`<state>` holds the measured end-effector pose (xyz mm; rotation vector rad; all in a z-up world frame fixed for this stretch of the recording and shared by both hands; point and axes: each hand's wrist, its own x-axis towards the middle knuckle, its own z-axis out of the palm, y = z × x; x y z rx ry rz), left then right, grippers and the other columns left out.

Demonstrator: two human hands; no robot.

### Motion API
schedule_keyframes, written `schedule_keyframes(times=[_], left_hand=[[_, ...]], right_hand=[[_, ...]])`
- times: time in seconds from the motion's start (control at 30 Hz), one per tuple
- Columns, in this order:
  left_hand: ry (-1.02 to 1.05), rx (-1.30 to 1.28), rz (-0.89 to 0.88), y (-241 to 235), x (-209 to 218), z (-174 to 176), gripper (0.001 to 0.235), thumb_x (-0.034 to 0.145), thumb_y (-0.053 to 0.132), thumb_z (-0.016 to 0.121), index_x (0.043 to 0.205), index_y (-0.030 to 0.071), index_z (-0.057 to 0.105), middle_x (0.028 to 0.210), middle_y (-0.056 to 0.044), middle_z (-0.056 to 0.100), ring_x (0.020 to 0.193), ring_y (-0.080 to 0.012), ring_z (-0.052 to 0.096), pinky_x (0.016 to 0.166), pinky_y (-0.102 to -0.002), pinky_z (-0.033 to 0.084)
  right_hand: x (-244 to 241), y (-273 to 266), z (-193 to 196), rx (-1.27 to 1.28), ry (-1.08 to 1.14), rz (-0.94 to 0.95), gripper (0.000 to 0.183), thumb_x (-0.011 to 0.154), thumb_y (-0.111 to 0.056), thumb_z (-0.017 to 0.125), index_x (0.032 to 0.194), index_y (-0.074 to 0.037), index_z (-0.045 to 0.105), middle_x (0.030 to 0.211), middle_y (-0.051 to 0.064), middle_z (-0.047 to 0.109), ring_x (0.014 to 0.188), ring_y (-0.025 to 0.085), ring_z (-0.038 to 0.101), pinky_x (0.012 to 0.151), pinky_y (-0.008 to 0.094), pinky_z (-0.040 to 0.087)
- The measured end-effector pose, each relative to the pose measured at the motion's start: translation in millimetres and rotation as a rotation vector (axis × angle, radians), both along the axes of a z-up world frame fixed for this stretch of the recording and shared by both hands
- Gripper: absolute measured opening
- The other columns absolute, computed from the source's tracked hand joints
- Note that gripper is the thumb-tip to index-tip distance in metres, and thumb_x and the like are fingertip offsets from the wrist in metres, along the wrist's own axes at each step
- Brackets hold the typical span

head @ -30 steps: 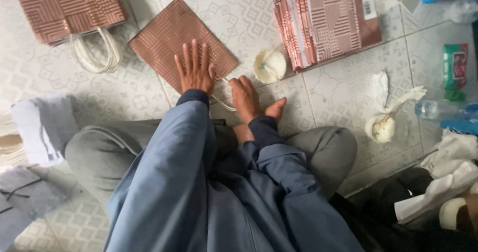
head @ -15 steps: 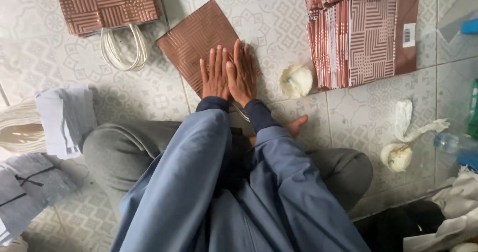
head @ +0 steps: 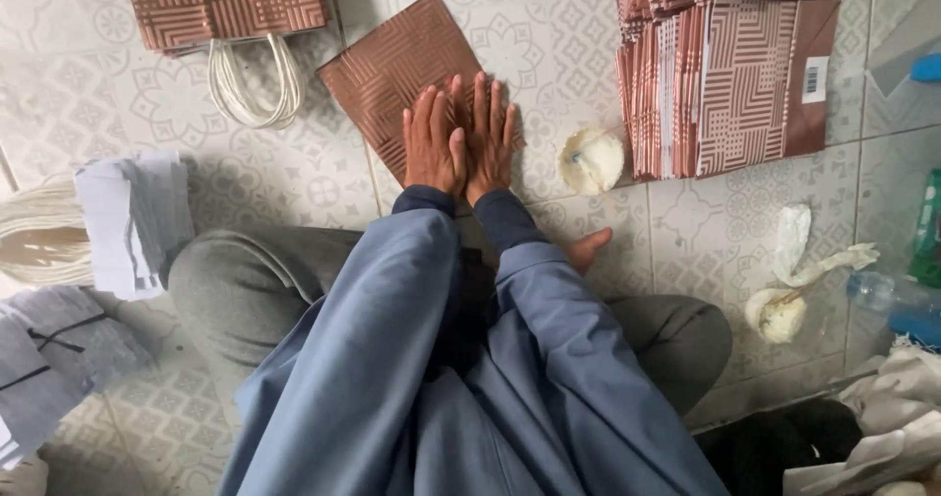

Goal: The person sits on the floor and assembles patterned paper gift bags. They attach white paper tags to the handles using a small wooden stick to apply adhesive from a bowl, then fold and press the bags closed before stacking them.

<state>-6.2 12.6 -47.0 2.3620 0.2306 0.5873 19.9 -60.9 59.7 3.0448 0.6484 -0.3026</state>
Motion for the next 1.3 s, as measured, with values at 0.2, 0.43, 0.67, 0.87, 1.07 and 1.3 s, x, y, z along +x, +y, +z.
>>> schedule_keyframes(times=[0.2, 0.43, 0.67, 0.87, 1.07, 1.3], left_hand=[[0.0, 0.019, 0.037, 5.4, -13.9, 7.2, 0.06, 0.112, 0.046, 0.033, 0.161, 0.011, 0.033, 0.166, -0.015, 0.026, 0.156, -0.0355, 0.022, 0.128, -0.058, 0.012], [0.053, -0.654, 0.454, -11.5, -86.0, -33.7, 0.062, 0.11, 0.039, 0.047, 0.162, 0.012, 0.027, 0.161, -0.024, 0.033, 0.15, -0.0414, 0.035, 0.125, -0.051, 0.028], [-0.008, -1.048, 0.422, -5.4, -88.0, -27.0, 0.073, 0.088, -0.001, 0.073, 0.151, 0.026, 0.046, 0.14, -0.007, 0.044, 0.125, -0.0325, 0.059, 0.113, -0.044, 0.05], [-0.313, -1.023, 0.235, 11.9, -70.1, 77.6, 0.074, 0.081, -0.024, 0.055, 0.144, 0.014, 0.055, 0.135, -0.008, 0.051, 0.134, -0.0298, 0.053, 0.107, -0.043, 0.056], [-0.537, -0.933, -0.023, 137.3, -36.4, 153.8, 0.058, 0.087, -0.024, 0.055, 0.137, 0.005, 0.06, 0.137, -0.015, 0.059, 0.137, -0.0336, 0.051, 0.108, -0.051, 0.052], [-0.458, -0.675, 0.129, 287.0, -7.6, 143.3, 0.033, 0.096, 0.01, 0.053, 0.127, 0.012, 0.063, 0.112, -0.002, 0.068, 0.081, -0.0101, 0.06, 0.074, -0.026, 0.049]], right_hand=[[0.8, -3.5, -28.3, 0.142, -0.097, -0.001, 0.065, 0.114, -0.031, 0.03, 0.17, -0.023, -0.001, 0.176, 0.018, 0.001, 0.162, 0.04, -0.002, 0.13, 0.058, 0.001], [32.2, -43.6, -74.5, 0.535, -0.178, -0.08, 0.084, 0.101, -0.055, 0.055, 0.165, -0.012, 0.022, 0.152, 0.018, 0.039, 0.139, 0.037, 0.036, 0.118, 0.056, 0.023], [29.9, -90.3, -79.0, 0.452, -0.027, -0.408, 0.046, 0.077, -0.053, 0.073, 0.118, -0.033, 0.072, 0.108, 0.003, 0.065, 0.102, 0.031, 0.07, 0.085, 0.046, 0.057], [36.6, -83.0, -23.4, 1.086, 0.324, -0.502, 0.054, 0.084, -0.013, 0.077, 0.136, -0.015, 0.066, 0.125, 0.016, 0.067, 0.113, 0.031, 0.066, 0.096, 0.045, 0.054], [45.4, -6.0, 74.6, 1.282, 0.428, -0.291, 0.066, 0.1, -0.012, 0.074, 0.158, -0.008, 0.042, 0.138, 0.028, 0.055, 0.128, 0.033, 0.056, 0.108, 0.048, 0.05], [119.0, 156.1, 46.4, 1.407, 0.301, -0.236, 0.061, 0.088, -0.007, 0.07, 0.146, -0.003, 0.052, 0.119, 0.015, 0.072, 0.074, 0.011, 0.07, 0.057, 0.025, 0.054]])
